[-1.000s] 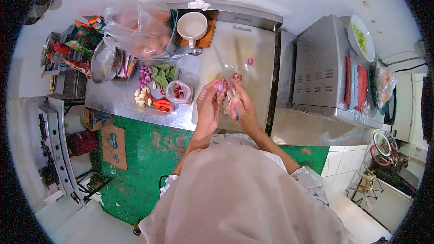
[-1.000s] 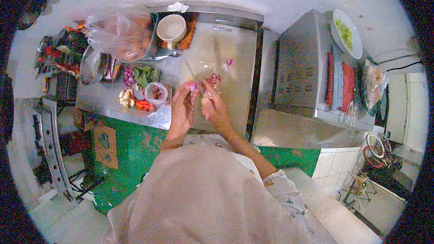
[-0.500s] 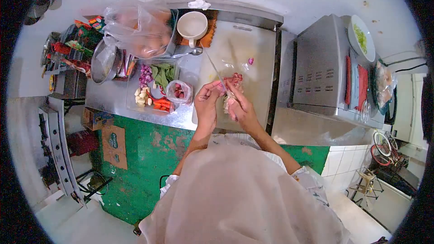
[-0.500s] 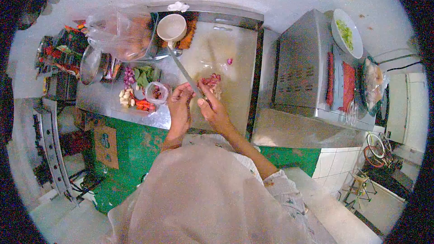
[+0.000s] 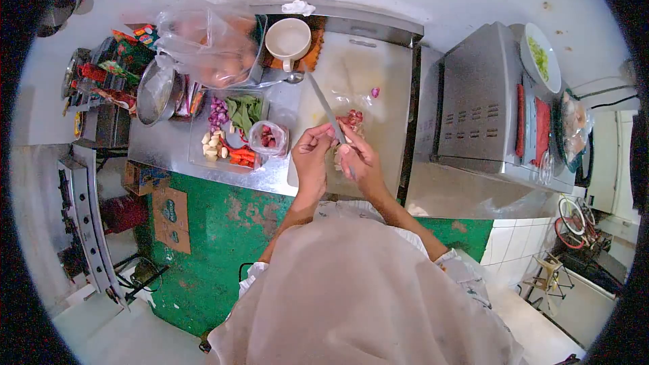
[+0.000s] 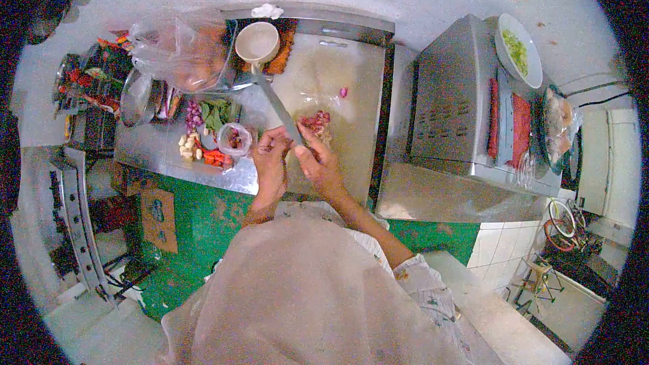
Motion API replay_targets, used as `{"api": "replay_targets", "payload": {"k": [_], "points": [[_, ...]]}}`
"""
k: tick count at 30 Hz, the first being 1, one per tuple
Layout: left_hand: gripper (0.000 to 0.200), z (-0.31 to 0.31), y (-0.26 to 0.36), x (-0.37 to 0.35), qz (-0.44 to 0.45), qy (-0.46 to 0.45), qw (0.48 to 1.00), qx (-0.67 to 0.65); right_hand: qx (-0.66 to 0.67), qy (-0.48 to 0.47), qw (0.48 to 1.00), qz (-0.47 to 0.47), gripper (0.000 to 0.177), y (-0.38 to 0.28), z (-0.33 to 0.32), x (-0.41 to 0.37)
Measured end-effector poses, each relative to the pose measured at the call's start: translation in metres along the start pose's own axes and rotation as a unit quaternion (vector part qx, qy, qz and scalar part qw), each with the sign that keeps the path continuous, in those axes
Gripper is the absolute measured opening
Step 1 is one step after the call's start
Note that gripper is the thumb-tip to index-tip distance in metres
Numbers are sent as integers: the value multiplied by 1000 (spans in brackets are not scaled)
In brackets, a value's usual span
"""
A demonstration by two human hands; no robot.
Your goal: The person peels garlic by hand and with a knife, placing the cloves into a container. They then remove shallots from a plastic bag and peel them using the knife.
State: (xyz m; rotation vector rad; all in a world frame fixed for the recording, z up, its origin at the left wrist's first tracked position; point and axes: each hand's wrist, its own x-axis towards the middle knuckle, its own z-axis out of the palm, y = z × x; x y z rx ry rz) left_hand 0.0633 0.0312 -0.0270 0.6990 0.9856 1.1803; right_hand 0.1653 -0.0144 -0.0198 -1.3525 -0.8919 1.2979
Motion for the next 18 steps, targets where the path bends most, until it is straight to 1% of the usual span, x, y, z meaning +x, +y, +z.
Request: {"api": "replay_targets", "payload": {"k": [1,2,4,5,7,11,13,14,16,18], "points": [[18,2,1,0,0,2,1000,-2,69,-5,997,18,49,-8,1,-1],[18,1,0,2,0,2,1000,-2,70,-6,997,18,49,-12,2,-1],[19,1,0,3,-57,6,995,-77,178,14,981,75,44,-16,2,-1],[19,1,-1,3,-57,6,995,-78,178,14,981,75,44,-16,1,-1],[23,7,6,1,-75,0,992,-99,243,19,963,117,39,-15,0,-2],[22,4,5,4,-93,-19,989,-109,214,16,969,120,38,-15,-2,-2],[23,7,8,2,-22,-16,998,53,188,14,977,97,38,-19,-2,-2],[23,8,11,1,-23,-16,998,53,188,14,977,97,38,-19,-2,-2],[23,7,16,1,20,-34,987,155,161,7,983,84,41,-18,-3,-2],[23,5,16,2,11,-31,986,163,140,9,987,75,42,-21,-2,-2]]}}
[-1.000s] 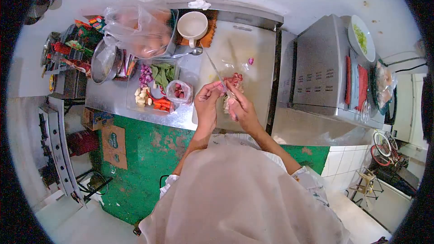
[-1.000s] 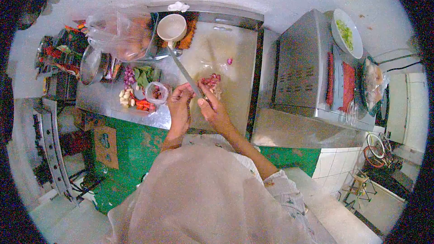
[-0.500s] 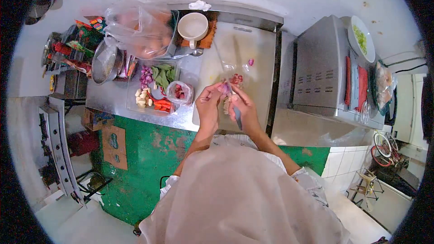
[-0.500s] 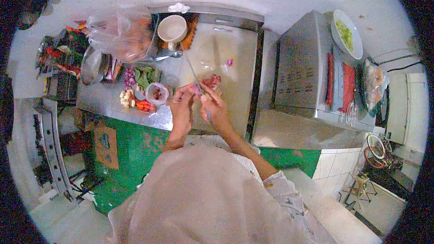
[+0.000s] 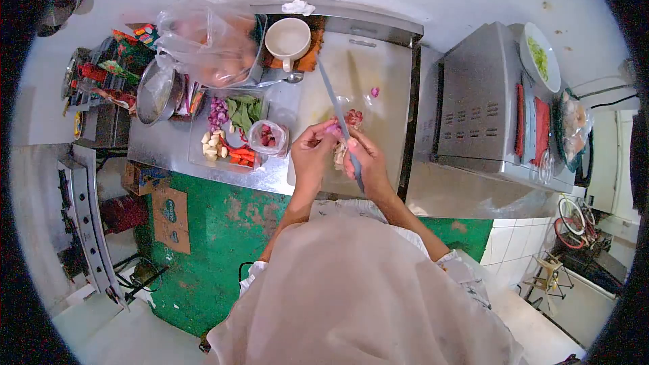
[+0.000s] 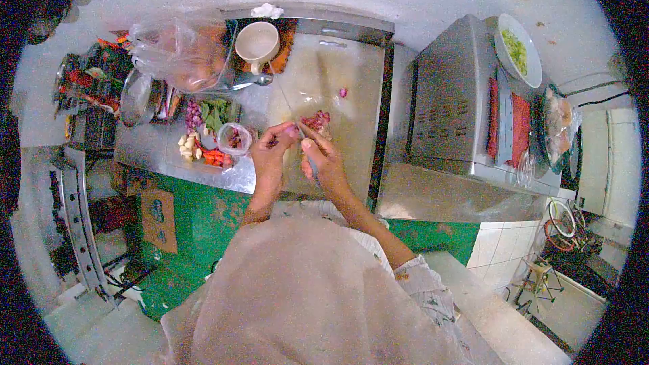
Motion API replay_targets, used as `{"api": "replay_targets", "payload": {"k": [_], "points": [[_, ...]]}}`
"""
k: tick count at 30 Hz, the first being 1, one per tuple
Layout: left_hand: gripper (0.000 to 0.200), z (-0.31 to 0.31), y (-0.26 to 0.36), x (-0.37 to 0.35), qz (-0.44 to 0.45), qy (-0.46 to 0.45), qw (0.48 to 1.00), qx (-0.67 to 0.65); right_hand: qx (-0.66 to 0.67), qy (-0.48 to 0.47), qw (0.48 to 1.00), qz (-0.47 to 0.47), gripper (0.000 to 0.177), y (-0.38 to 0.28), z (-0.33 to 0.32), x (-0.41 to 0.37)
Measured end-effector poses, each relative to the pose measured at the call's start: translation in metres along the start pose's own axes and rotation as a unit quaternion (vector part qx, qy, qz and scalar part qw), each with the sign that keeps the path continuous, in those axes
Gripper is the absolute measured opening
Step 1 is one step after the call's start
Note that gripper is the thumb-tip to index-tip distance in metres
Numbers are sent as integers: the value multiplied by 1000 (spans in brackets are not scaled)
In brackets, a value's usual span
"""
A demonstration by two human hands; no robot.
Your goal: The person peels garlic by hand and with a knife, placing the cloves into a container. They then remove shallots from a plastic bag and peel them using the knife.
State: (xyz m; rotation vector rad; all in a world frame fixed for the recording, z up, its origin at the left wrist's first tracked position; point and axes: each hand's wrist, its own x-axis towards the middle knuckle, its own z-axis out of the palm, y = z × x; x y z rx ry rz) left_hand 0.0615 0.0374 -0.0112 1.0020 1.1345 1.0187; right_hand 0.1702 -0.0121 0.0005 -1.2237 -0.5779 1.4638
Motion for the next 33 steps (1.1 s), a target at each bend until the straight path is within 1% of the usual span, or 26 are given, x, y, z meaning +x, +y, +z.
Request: {"api": "replay_targets", "payload": {"k": [2,4,8,10,11,13,14,16,17,19,22,23,25,26,27,29,30,32,33], "points": [[23,-2,-4,1,-10,2,1000,8,-21,2,1000,-10,43,2,1,2],[26,-6,-14,4,-56,-26,993,-98,-43,10,997,-58,44,8,1,8],[27,-7,-17,6,-69,-29,988,-136,-54,16,997,-59,42,3,0,7],[25,-8,-11,5,-69,-49,986,-142,-37,63,997,-17,41,0,-4,9],[25,-8,-9,5,-69,-49,986,-142,-37,62,997,-17,41,-2,-6,8],[22,-10,-7,5,-91,-69,973,-200,-71,50,996,-19,40,-5,-9,8],[22,-11,-8,6,-92,-70,973,-200,-71,51,996,-20,40,-2,-11,10],[19,-13,-11,8,-115,-77,954,-265,-37,73,997,-7,39,7,-15,19],[19,-13,-12,8,-114,-76,954,-265,-37,72,997,-7,39,10,-18,23],[20,-15,-11,8,-120,-72,936,-322,-18,59,996,63,40,11,-24,30],[21,-20,-10,9,-116,-59,934,-333,-53,39,995,76,43,18,-30,40],[21,-23,-9,9,-113,-53,935,-331,-52,32,995,78,43,21,-32,42],[21,-33,-6,9,-93,-29,938,-333,-61,23,990,123,44,19,-29,44],[21,-42,-3,9,-89,-27,941,-324,-49,1,993,105,43,15,-26,40],[21,-50,-1,9,-84,-20,943,-320,-46,-8,993,106,43,14,-25,40],[23,-68,5,11,-5,43,967,-252,-81,-7,989,122,42,13,-26,41],[23,-80,11,14,2,77,967,-244,-76,-19,991,109,46,11,-23,39],[23,-112,25,23,12,168,979,-118,-79,-24,991,108,46,9,-24,37],[23,-130,25,32,69,193,977,-56,-83,-26,991,105,46,8,-23,35]]}}
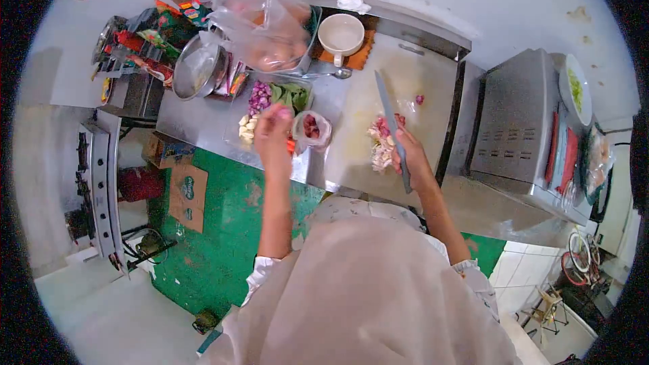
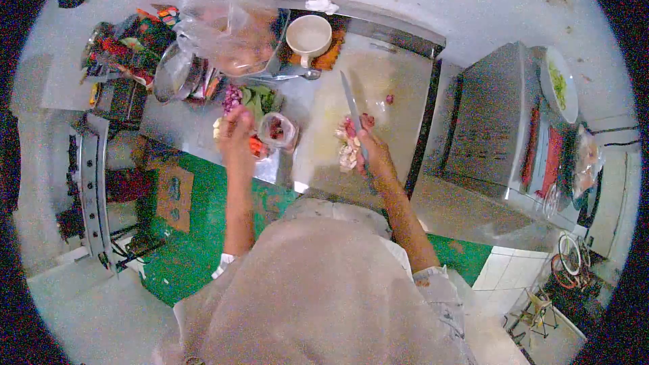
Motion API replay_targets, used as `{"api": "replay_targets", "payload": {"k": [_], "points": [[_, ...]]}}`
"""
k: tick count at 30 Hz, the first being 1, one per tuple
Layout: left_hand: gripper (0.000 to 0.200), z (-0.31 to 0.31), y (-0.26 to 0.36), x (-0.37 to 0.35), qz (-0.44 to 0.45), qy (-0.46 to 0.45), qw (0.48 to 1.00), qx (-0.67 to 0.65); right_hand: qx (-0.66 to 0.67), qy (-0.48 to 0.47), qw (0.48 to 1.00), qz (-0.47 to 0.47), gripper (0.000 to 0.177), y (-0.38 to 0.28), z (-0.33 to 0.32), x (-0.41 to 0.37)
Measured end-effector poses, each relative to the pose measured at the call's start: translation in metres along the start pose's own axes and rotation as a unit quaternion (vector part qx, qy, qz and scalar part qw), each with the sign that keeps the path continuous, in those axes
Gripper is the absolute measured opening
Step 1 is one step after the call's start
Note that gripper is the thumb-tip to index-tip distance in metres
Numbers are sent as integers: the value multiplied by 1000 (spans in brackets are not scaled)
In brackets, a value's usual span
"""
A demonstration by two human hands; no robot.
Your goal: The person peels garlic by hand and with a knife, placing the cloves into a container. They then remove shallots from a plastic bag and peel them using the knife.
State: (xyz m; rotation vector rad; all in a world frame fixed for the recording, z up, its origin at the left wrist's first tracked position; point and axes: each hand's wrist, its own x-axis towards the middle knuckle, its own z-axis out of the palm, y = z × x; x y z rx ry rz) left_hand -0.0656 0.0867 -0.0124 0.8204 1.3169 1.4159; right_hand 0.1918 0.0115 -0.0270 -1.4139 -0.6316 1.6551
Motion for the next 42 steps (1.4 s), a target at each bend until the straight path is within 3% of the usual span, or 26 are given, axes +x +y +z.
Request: {"api": "replay_targets", "payload": {"k": [1,4,6,10,12,14,16,17,19,20,22,23,25,26,29,32,36,39,41,42], "points": [[23,-15,-4,18,69,16,996,50,0,0,1000,-1,46,-9,8,-7],[26,-66,-27,76,79,44,988,129,50,65,996,41,45,-27,25,-22],[27,-85,-40,106,136,54,950,277,50,70,995,60,49,-10,10,-9],[26,-77,-37,117,175,42,929,322,62,79,995,20,44,0,6,-14],[24,-65,-29,108,283,29,880,381,93,95,991,20,41,-5,11,-21],[23,-43,-17,83,283,-17,897,340,89,116,989,7,37,0,8,-21],[20,-19,-10,51,345,-97,852,382,84,134,987,-5,34,8,6,-19],[20,-10,-5,37,345,-99,853,380,81,146,986,-4,29,13,4,-20],[16,2,2,18,382,-222,753,487,77,159,984,-6,26,10,8,-24],[16,0,-2,18,384,-222,754,485,85,160,983,-10,25,9,11,-26],[18,-1,-11,18,363,-244,688,579,93,163,982,-17,25,9,15,-28],[18,-3,-14,18,366,-245,688,577,99,159,982,-13,25,13,14,-25],[24,-1,-13,17,310,-240,635,666,104,158,982,-12,26,15,15,-25],[24,1,-13,18,313,-241,636,663,114,158,981,-18,26,16,17,-26],[31,5,-13,26,257,-287,547,743,130,154,979,-28,26,19,16,-28],[26,6,-11,29,298,-302,508,749,122,161,979,-34,27,17,15,-31],[26,15,1,22,299,-286,563,716,132,200,969,-63,27,22,6,-37],[23,50,18,8,364,-276,588,667,128,254,957,-58,26,27,-11,-37],[27,92,16,-2,297,-352,694,554,125,244,959,-71,26,26,-21,-42],[28,113,-2,-3,300,-370,708,522,125,235,961,-79,26,24,-27,-46]]}}
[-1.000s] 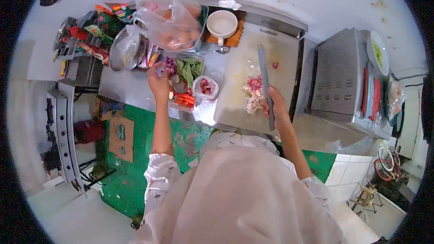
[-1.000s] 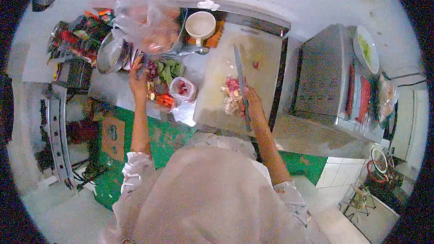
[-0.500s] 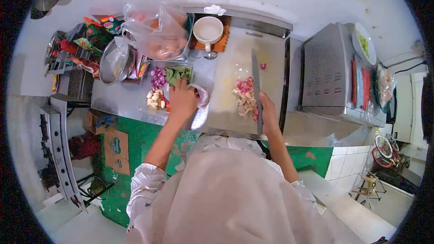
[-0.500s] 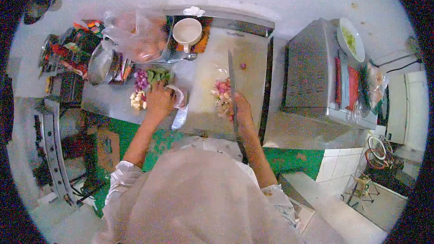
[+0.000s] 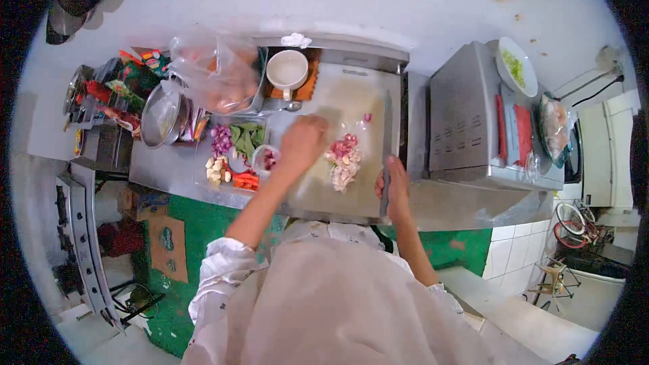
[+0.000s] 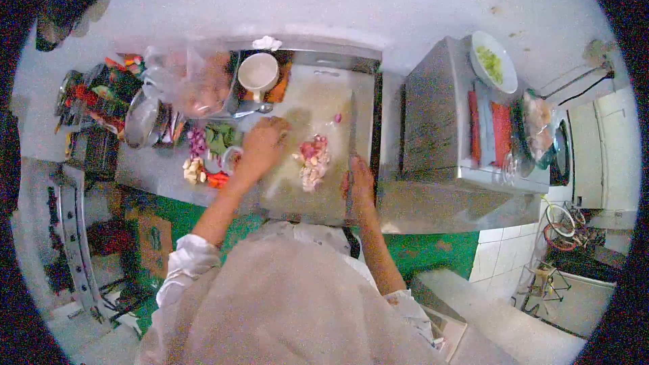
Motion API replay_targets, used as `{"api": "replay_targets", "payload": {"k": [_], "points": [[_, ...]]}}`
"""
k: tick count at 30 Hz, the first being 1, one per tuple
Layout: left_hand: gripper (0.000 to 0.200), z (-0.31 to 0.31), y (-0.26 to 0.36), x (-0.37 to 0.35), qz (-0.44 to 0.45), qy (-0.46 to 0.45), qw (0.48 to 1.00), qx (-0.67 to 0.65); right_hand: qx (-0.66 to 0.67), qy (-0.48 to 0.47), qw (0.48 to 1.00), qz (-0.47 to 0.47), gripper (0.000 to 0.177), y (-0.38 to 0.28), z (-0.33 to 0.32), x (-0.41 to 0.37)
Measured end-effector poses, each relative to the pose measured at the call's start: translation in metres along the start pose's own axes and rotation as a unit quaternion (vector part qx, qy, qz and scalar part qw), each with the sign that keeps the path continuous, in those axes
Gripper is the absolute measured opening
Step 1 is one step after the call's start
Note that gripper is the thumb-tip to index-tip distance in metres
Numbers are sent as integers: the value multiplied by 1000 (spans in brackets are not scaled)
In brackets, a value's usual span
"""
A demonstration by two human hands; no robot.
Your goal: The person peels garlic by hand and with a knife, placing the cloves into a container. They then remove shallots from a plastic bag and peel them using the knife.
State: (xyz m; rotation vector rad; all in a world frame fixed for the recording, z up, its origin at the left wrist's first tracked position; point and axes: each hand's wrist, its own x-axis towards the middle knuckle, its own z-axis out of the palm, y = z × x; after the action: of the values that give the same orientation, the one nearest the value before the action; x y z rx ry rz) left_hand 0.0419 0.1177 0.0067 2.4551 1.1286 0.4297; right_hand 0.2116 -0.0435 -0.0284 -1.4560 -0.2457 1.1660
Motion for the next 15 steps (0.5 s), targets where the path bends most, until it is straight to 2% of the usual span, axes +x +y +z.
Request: {"api": "replay_targets", "payload": {"k": [1,4,5,6,7,8,9,10,12,15], "points": [[30,25,6,16,20,3,999,-35,-10,-23,999,-25,30,-6,-5,-4],[24,70,34,56,19,-15,999,-34,-35,-1,999,-17,34,-14,-19,-8],[23,97,29,68,74,14,997,-22,-28,-20,999,-18,43,-19,-24,-12],[23,121,26,80,128,41,991,-10,-29,-17,999,-21,43,-18,-31,-13],[23,139,23,91,130,41,991,-13,-49,-13,998,-23,47,-15,-39,-13],[22,154,19,101,102,-47,992,55,-68,-9,997,-25,51,-13,-46,-14],[21,157,22,107,73,-135,980,124,-67,-5,997,-26,51,-15,-52,-16],[21,159,24,109,77,-136,980,124,-72,-11,997,-32,52,-17,-56,-19],[22,156,25,111,96,-74,986,115,-73,-15,997,-37,53,-17,-63,-18],[22,142,28,110,91,-75,985,122,-68,-18,997,-18,52,-16,-68,-16]]}}
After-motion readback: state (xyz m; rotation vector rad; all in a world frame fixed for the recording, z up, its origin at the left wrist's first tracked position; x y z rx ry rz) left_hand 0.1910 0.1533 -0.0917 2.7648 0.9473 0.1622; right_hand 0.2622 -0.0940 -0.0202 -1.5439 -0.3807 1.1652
